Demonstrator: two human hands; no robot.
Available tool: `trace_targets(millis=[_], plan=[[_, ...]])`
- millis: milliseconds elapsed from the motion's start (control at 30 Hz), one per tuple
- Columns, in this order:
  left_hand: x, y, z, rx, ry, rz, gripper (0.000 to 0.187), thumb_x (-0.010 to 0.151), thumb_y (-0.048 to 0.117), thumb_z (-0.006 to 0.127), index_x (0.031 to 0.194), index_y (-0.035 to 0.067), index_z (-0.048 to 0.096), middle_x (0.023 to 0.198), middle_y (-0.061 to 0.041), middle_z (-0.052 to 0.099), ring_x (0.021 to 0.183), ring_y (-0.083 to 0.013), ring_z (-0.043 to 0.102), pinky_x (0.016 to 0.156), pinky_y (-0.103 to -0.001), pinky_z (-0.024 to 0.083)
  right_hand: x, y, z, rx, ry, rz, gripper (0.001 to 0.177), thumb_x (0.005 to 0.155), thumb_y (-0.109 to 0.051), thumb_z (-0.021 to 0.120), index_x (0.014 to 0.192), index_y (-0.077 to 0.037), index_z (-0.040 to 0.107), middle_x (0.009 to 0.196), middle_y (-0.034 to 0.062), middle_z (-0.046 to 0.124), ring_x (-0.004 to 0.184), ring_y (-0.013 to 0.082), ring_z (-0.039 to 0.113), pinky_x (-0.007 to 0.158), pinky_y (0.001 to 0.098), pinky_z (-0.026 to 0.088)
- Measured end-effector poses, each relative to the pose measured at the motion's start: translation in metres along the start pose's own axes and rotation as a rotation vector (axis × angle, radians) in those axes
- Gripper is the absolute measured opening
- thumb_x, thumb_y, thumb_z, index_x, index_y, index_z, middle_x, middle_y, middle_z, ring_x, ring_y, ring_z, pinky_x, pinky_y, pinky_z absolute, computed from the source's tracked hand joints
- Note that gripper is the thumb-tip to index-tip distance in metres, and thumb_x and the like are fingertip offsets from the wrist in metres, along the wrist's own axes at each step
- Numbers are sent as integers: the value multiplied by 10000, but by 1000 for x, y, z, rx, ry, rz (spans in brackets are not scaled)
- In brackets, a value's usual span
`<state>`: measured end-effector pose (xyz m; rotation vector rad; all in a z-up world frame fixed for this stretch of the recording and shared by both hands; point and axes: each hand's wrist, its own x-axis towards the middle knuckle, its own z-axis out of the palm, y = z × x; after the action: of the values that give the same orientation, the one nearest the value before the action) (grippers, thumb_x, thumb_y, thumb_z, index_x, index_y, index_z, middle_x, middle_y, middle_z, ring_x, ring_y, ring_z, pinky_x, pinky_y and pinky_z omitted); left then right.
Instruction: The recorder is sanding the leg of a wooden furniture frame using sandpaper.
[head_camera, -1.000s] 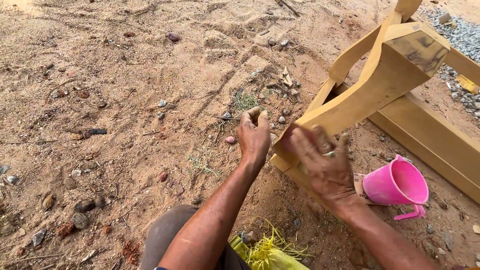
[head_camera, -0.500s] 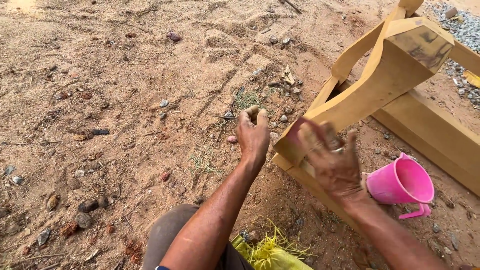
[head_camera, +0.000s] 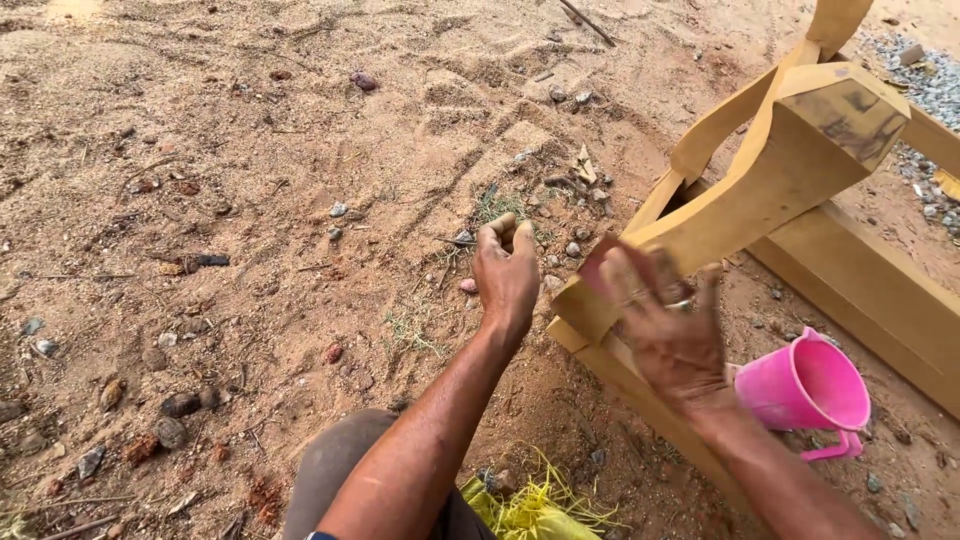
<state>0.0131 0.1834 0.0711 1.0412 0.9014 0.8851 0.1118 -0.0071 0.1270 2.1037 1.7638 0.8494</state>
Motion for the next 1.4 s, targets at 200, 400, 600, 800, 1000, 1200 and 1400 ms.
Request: trace_targets(millis=[200, 400, 600, 800, 1000, 1200, 1400], plan=[[-4, 15, 2, -28, 0, -4, 415, 962, 265, 603, 1290, 12, 571, 1141, -142, 674, 1032, -218, 679, 873, -402, 617, -16, -5, 34, -105, 90, 108, 700, 1077, 101, 462, 1709, -159, 313, 1764, -13, -19, 1632, 267, -46, 1271, 641, 21], [5, -11, 0, 71, 8, -37, 411, 954, 260, 607, 1291, 25, 579, 1155, -129, 675, 1044, -225, 677, 889, -410, 605, -20, -73, 55, -71, -216, -99, 836, 918, 135, 470, 1647, -181, 209, 1706, -34, -24, 1573, 214, -21, 1237, 685, 162], [2, 10, 0, -17, -15, 61, 422, 970, 293, 608, 1286, 13, 584, 1144, -133, 695, 1046, -216, 691, 909, -386, 609, -8, 25, -8, -224, 91, 141, 604, 1142, -151, 557, 1719, -175, 380, 1816, -40, 119, 1576, 239, -76, 1198, 777, -1], [-1, 0, 0, 54, -77, 85, 399, 971, 295, 586, 1262, 23, 586, 1122, -124, 722, 1005, -213, 712, 883, -390, 626, -34, -55, 55, -170, -301, -4, 746, 939, -64, 564, 1624, -206, 305, 1699, -66, 106, 1558, 248, 8, 1220, 714, 64], [-7, 0, 7, 83, -77, 62, 403, 970, 301, 601, 1266, 29, 574, 1135, -123, 703, 988, -227, 714, 850, -407, 643, -3, 42, -33, -146, 178, 20, 640, 1073, -172, 585, 1669, -178, 350, 1761, -26, 106, 1589, 225, -119, 1252, 690, 7], [-15, -3, 10, 51, -92, 52, 388, 965, 287, 627, 1251, 25, 595, 1129, -126, 696, 1005, -216, 697, 833, -379, 647, -41, -3, 40, -252, 43, -25, 727, 1035, 113, 573, 1689, -108, 347, 1749, 41, 67, 1600, 307, -65, 1333, 658, 11], [-8, -28, 17, 158, -90, 11, 371, 948, 245, 622, 1253, 36, 611, 1097, -130, 699, 989, -233, 703, 861, -377, 636, -50, -4, 35, -36, 18, -37, 694, 977, 74, 522, 1614, -181, 421, 1727, -3, 238, 1621, 246, -3, 1260, 606, 72]])
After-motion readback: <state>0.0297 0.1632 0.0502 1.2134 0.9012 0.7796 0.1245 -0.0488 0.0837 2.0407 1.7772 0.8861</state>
